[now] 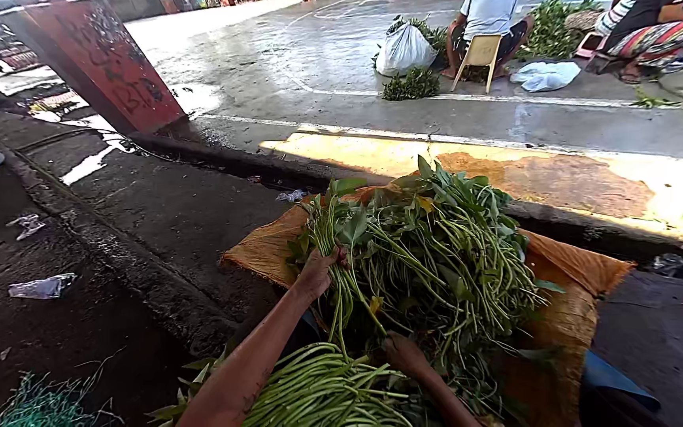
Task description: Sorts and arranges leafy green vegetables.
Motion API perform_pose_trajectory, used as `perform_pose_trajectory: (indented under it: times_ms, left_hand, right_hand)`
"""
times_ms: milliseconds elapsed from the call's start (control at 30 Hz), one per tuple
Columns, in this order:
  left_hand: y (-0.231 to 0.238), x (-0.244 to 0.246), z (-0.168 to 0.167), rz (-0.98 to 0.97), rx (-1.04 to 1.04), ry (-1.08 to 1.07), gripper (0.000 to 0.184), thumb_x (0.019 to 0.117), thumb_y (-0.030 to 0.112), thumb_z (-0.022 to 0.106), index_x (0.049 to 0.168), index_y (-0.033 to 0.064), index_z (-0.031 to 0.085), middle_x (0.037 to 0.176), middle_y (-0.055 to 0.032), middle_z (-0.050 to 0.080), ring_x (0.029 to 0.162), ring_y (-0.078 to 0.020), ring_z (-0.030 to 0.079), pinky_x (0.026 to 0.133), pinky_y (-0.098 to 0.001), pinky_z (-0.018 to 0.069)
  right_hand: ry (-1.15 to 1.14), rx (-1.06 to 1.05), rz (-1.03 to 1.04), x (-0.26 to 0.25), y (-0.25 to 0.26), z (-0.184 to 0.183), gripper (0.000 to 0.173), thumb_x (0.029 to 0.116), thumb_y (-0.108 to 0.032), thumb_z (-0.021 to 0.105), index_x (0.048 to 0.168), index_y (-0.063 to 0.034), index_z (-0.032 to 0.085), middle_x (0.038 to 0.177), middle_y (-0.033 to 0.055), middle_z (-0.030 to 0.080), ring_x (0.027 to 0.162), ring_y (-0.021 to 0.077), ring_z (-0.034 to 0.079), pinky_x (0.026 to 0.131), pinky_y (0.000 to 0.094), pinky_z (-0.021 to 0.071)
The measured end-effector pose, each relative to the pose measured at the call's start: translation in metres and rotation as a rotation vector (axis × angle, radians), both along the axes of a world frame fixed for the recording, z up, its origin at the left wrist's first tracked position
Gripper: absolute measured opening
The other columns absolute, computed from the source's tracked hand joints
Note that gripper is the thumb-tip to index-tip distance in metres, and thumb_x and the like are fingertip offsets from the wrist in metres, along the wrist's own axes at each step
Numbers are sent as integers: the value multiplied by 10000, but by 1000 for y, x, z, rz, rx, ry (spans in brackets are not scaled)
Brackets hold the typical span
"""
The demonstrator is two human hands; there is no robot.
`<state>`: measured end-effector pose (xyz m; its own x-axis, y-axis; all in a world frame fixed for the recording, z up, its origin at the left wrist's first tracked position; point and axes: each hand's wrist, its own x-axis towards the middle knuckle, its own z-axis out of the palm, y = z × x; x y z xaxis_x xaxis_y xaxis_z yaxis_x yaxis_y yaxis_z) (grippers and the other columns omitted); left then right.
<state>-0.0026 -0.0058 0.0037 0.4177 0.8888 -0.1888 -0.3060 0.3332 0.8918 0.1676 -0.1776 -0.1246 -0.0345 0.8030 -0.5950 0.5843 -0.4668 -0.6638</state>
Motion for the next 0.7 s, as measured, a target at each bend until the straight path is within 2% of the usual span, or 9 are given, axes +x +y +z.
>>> perform_pose_trajectory:
  times_ms: [67,100,167,233,333,433,500,633,700]
  left_hand:
    - [0,0,-2,15,12,-25,173,1081,22,373,1102,108,521,800,-11,595,688,-127,619,713,-298,577]
    - [1,1,-2,61,-2,-20,163,1084,28,376,1090,101,522,788,-16,603,683,-130,628,708,-298,582]
    - [6,3,-5,197,-76,19,117,1088,57,399,1075,93,509,776,-31,595,669,-142,626,682,-303,582]
    - [11,2,-9,345,-165,38,90,1085,75,418,1057,86,503,774,-36,580,650,-139,607,650,-293,566]
    - [30,-17,-7,586,-193,-44,134,1085,81,414,986,94,503,711,11,556,586,-85,580,611,-237,559]
    - [41,-31,0,713,-197,-90,108,1087,94,414,1016,75,494,728,-14,531,579,-97,559,599,-245,551]
    - [35,-29,-5,669,-233,-65,91,1096,110,402,1072,67,478,782,-37,538,625,-121,580,623,-267,561]
    - [30,-44,-12,412,-173,28,192,1096,90,348,1148,48,528,888,-36,660,784,-113,677,720,-285,598]
    - [41,-60,-19,213,-79,3,273,1089,64,281,1182,64,538,982,-3,716,910,-85,708,811,-266,605]
  right_hand:
    - [85,139,-413,9,4,-13,419,1101,-229,361,1292,63,594,1043,239,653,941,334,642,880,499,513]
    - [184,223,-617,12,7,-14,385,1109,-213,343,1202,57,601,848,140,567,718,226,550,683,396,485]
    - [454,329,-940,10,15,3,355,1121,-205,293,967,-7,544,627,-16,394,485,85,378,468,258,366]
    - [739,334,-1189,9,19,27,384,1130,-227,237,836,-96,447,532,-71,331,413,43,315,411,205,307]
    - [1014,357,-1558,37,17,31,393,1132,-307,196,818,-166,386,490,-91,305,377,30,316,387,186,315]
    - [1104,385,-1498,51,3,28,332,1129,-226,243,938,-108,488,573,-52,473,446,54,484,456,204,465]
    - [1081,367,-1245,46,-11,39,287,1124,-148,306,1108,-20,563,858,35,642,730,122,659,719,286,592]
    - [723,529,-654,46,-41,72,276,1068,-128,446,1137,-26,693,1129,18,673,986,58,612,875,259,511]
    - [778,635,-673,60,-62,96,240,1060,-138,475,1119,-62,694,1038,-43,671,843,10,601,765,208,517]
